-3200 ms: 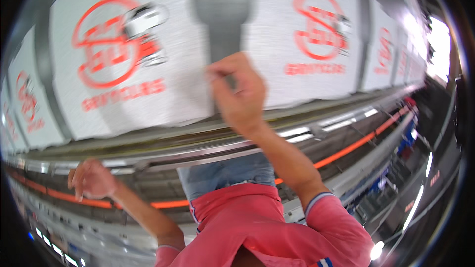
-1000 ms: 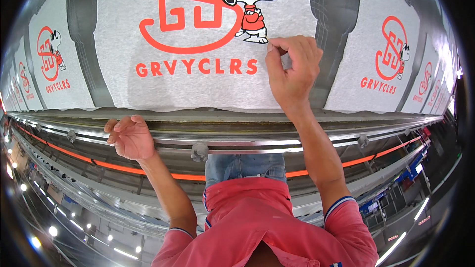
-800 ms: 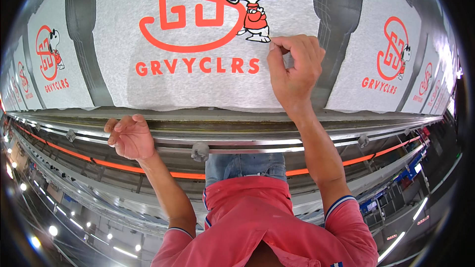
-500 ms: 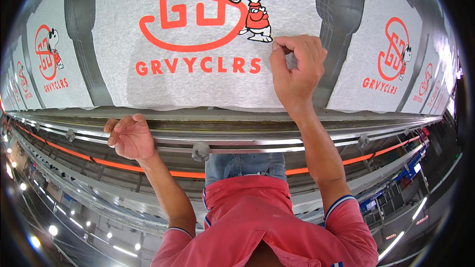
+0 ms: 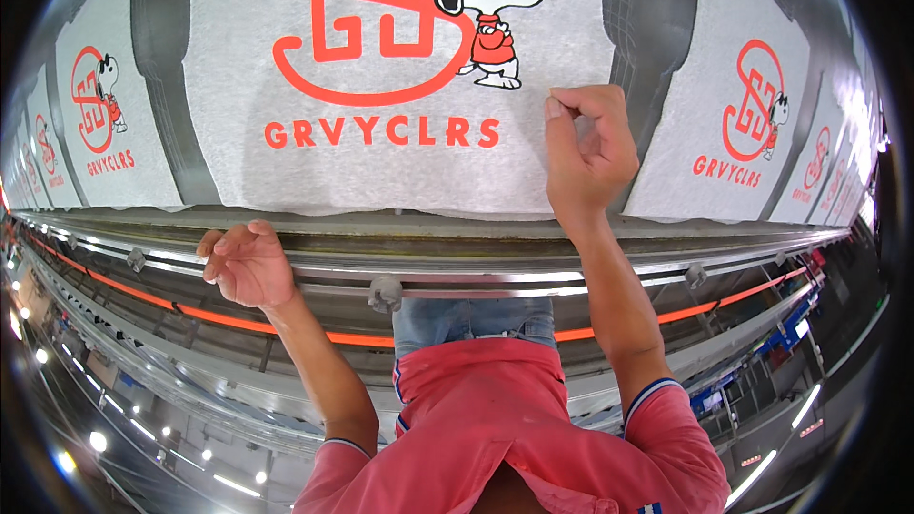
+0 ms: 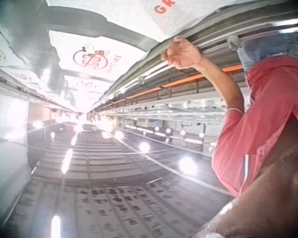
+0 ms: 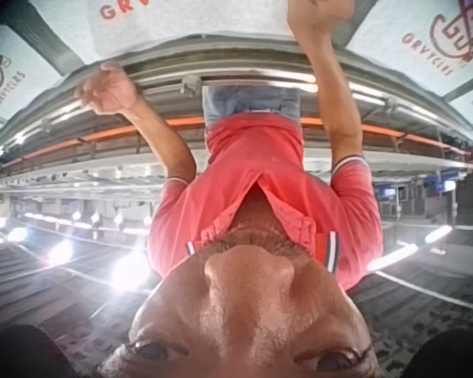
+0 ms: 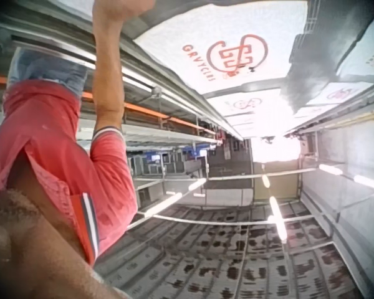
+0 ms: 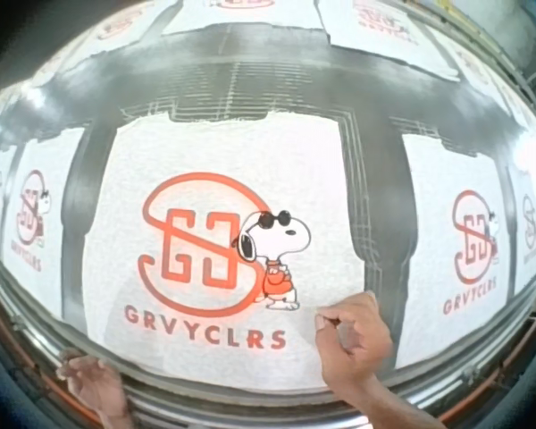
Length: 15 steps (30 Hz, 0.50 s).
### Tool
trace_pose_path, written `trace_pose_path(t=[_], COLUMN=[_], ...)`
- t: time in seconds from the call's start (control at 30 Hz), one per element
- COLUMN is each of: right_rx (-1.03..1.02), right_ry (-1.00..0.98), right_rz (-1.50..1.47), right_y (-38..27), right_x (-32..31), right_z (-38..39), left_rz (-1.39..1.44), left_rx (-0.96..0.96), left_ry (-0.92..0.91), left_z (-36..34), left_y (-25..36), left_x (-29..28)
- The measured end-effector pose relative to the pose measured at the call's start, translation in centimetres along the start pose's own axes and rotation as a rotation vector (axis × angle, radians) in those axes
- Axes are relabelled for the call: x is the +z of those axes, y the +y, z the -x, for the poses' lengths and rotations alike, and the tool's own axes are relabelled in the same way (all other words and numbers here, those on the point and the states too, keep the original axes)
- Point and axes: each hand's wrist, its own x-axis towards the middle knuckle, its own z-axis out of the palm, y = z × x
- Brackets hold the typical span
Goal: The person uses a small pointed tool to touch up and correct red ink details on a cartoon graphic printed on white t-shirts moving along a conveyor belt. The person repeatedly pokes at specific areas of the print, likely removing smudges or adding missing ink, while the shirts advance on the line.
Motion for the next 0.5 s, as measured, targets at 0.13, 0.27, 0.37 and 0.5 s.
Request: trace_pose_path(t=[0.13, 0.27, 0.37, 0.5], right_rx=[0.211, 0.362, 0.375, 0.478], right_ry=[0.049, 0.157, 0.251, 0.229], right_rz=[-0.225, -0.349, -0.348, -0.553], right_y=[-0.7, -1.7, 0.4, 2.3], right_x=[-3.3, -9.2, -15.8, -24.3], right_z=[-0.1, -0.8, -0.6, 0.0], left_rz=[-0.037, -0.053, -0.018, 0.069], left_rx=[0.074, 0.079, 0.007, -0.165], left_ry=[0.015, -0.031, -0.057, 0.077], left_z=[0.4, 1.5, 2.2, 4.0], left_y=[-1.0, -5.3, -12.3, -24.9], left_x=[0.9, 4.6, 7.6, 11.6])
